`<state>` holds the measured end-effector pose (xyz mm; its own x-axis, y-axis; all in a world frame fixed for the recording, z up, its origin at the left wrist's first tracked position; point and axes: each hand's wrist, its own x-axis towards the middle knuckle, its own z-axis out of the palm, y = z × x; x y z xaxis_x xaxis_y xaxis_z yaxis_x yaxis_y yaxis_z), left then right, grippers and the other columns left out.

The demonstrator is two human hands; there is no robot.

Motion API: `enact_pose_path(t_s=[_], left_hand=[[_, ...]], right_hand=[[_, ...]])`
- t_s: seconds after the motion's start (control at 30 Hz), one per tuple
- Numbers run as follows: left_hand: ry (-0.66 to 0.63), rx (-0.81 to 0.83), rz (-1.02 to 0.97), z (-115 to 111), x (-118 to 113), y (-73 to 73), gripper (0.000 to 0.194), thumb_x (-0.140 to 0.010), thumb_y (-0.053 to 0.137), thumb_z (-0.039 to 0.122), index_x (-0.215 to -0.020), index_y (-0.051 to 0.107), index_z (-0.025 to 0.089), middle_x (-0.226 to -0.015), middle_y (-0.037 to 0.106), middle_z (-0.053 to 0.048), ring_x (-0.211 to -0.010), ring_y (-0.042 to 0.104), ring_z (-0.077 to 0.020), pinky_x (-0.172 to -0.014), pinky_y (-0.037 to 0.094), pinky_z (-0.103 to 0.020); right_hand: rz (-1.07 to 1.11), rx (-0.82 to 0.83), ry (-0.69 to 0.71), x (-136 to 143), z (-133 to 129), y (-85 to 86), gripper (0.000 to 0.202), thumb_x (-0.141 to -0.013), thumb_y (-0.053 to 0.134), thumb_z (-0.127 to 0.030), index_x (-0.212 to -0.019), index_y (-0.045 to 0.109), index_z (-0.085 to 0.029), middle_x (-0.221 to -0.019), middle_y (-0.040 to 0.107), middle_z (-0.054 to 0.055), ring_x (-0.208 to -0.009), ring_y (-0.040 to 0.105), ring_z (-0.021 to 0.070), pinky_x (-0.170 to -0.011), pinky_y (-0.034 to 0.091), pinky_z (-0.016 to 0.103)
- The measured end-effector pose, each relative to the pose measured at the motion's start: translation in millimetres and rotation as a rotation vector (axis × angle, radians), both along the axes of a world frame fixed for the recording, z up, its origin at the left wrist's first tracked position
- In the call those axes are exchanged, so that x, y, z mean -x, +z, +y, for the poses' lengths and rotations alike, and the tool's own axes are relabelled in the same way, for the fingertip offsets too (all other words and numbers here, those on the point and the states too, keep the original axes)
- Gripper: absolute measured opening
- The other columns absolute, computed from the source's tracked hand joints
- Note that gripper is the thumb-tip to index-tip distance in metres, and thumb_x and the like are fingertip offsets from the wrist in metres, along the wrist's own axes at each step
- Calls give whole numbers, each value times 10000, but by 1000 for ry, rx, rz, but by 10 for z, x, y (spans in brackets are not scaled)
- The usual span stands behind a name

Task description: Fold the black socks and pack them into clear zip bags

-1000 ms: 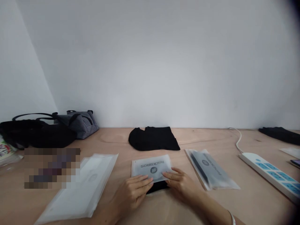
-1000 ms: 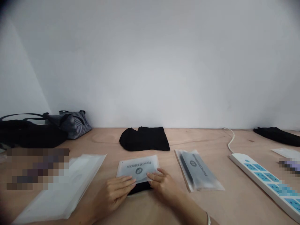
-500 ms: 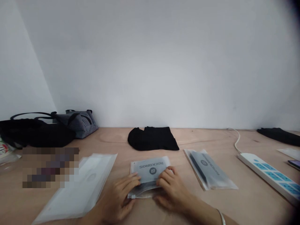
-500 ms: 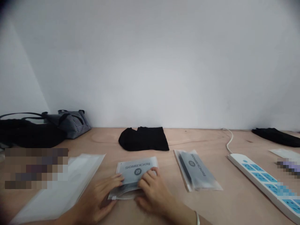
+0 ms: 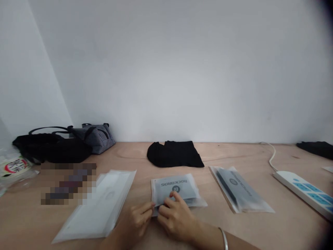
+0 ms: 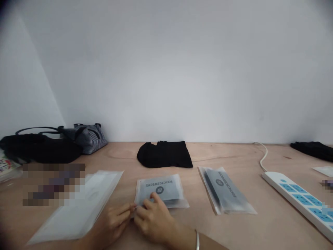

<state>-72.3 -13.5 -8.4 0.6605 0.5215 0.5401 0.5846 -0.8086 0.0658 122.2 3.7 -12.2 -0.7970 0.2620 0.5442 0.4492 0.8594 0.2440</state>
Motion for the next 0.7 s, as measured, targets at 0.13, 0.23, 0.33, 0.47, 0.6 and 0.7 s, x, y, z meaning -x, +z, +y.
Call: enact_pose_path(t_s=[0.13, 0.23, 0.33, 0.47, 0.6, 0.7], left_hand=[[9, 2, -14, 2, -10, 33, 266, -819, 331, 55, -799, 576, 158, -865, 659, -86, -826, 644, -153, -705, 533, -219], [10, 48, -42, 23, -19, 17, 261, -821, 341, 57, -818, 575, 172, -914, 655, -70, -846, 641, -146, -720, 527, -215], [11, 93, -71, 38, -8, 19, 244, -818, 355, 71, -841, 571, 181, -935, 648, -57, -855, 636, -143, -722, 526, -216], [41, 185, -37, 6, -30, 181, 234, -722, 447, 86, -881, 571, 205, -1037, 603, -52, -1090, 508, -211, -860, 476, -316], [48, 177, 75, -7, -246, 380, 608, -674, 542, 189, -1263, 393, 221, -1346, 387, -68, -1237, 316, -289, -998, 310, -481], [107, 200, 162, 63, -476, 368, 557, -829, 452, 323, -1341, 275, 195, -1391, 308, -86, -1270, 255, -264, -1022, 256, -476]], right_hand=[[18, 58, -112, -552, 1, -59, 219, -833, 392, -159, -653, 511, -196, -634, 515, 7, -673, 419, 160, -789, 307, 393], [60, 97, -196, -973, -50, -71, 211, -799, 382, -127, -630, 491, -193, -644, 506, 18, -675, 416, 164, -798, 302, 398], [55, 135, -267, -1241, -145, -10, 208, -789, 387, -112, -626, 489, -190, -641, 499, 19, -675, 426, 165, -760, 320, 381], [74, 269, -327, -1320, -221, 162, 129, -800, 470, -278, -803, 560, -186, -768, 554, 46, -755, 477, 190, -765, 344, 386], [48, 382, -242, -1169, -131, 319, 642, -703, 531, -573, -1178, 463, -147, -1102, 534, 129, -994, 471, 259, -879, 321, 439], [-79, 419, -133, -982, 9, 352, 841, -725, 446, -644, -1359, 224, -136, -1339, 352, 163, -1222, 294, 293, -997, 167, 502]])
